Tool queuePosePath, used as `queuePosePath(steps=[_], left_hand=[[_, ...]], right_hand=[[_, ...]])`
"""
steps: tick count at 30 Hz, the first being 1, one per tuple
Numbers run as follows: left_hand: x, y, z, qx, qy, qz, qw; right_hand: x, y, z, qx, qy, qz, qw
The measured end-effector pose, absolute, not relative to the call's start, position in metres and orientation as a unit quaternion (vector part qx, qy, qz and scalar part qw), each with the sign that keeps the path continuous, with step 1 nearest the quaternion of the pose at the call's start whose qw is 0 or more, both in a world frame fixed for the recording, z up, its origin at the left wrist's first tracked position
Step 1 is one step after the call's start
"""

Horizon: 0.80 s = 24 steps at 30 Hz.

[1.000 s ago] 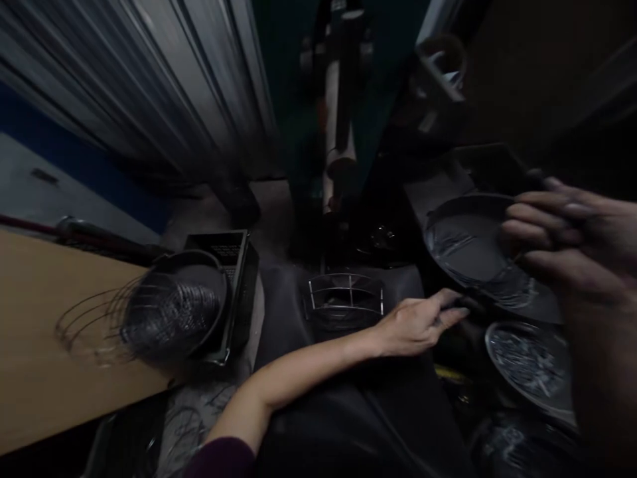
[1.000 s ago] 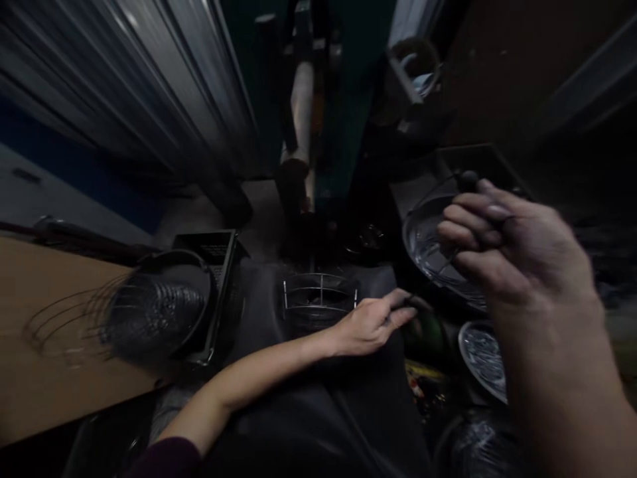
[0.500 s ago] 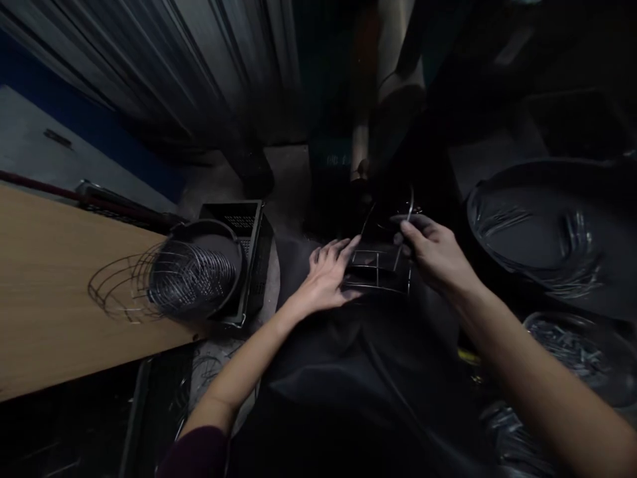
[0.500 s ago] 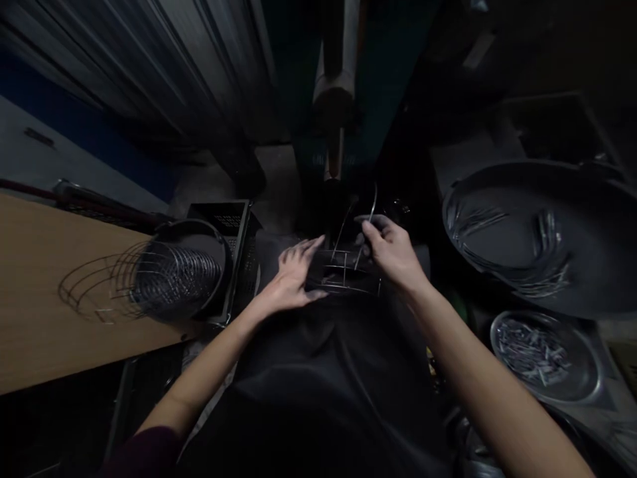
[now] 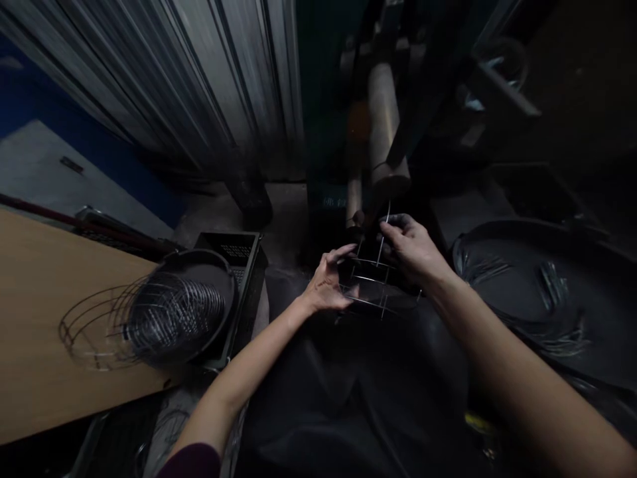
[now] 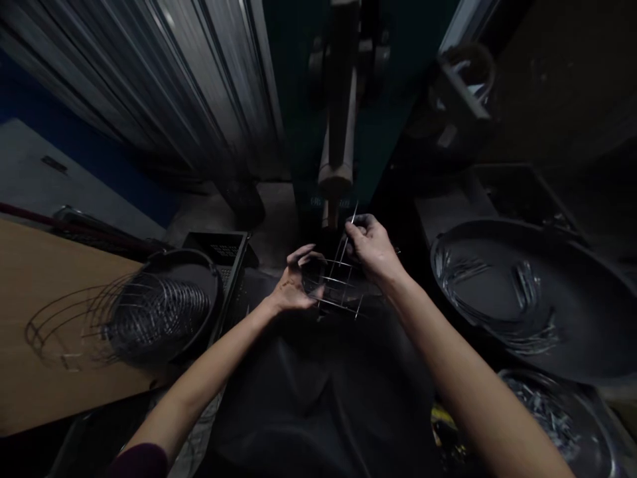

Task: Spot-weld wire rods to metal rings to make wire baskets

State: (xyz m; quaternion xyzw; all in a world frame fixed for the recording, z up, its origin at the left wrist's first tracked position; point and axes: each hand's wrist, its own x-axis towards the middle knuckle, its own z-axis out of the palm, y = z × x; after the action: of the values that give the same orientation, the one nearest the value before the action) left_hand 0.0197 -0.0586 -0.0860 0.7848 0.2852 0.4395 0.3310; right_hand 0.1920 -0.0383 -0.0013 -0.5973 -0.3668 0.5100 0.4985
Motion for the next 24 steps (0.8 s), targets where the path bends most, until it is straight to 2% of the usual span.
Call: queuePosePath(steps=[9,15,24], left_hand=[[0.021,-0.030,-0.078,0.773,0.239,0.509,0.295],[0.017,-0.015,-0.076,0.778,0.234,0.491,0.314],[0.015,0.003,-0.073,0.775,0.244,0.485,0.324]], right_hand=[[0.188,-0.009,0.002,-0.590,-0.429,0.464,0.502],[0.183,0.000,0.008,-0.612,-0.453,0.418,0.495],[0.182,0.015,-0.002,-0.575,-0.417,0.433,0.555]])
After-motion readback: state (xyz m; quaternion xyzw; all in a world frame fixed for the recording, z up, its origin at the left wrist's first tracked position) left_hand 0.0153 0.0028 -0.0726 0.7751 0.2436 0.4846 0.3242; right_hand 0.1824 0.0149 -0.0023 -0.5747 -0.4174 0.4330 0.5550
